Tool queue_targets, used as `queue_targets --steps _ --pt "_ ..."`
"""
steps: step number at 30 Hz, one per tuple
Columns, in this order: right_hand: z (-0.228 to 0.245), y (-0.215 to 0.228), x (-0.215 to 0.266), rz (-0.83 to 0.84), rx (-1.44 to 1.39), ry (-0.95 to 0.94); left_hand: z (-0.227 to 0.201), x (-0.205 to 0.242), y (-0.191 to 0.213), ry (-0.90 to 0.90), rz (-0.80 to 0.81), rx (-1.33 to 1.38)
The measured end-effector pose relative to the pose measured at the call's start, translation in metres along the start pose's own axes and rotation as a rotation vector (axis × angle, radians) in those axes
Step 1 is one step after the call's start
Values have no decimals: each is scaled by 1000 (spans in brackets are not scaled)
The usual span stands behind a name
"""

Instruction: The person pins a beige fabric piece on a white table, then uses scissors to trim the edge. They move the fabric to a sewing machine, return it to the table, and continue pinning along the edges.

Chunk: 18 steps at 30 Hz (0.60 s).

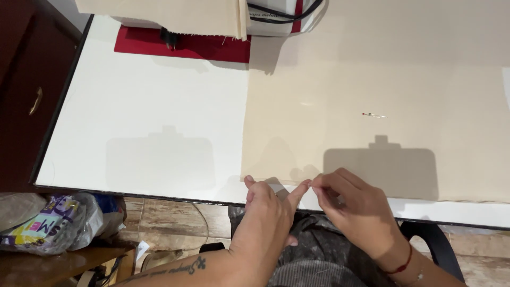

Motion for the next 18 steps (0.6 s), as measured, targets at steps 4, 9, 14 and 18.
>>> queue_targets --steps 4,9,14,18 --pt "18 7 3 -166 86 108 3 2 2 19 -19 -23" --pt "32 3 3 -213 305 227 3 16 -10 169 -104 -13" --pt "42 0 2 -221 399 307 12 33 -28 419 -317 182" --pt "40 -1 2 -232 397 291 18 40 -36 455 -371 322"
Point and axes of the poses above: each hand's wrist, its own x-axis away from the middle knuckle, its own y-axis out of the back of the hand, z = x × y, the point moved 8 cm from there along -x, towards the middle knuckle, and after that the axes turned 4 degrees about -y, right-handed, at the moved point
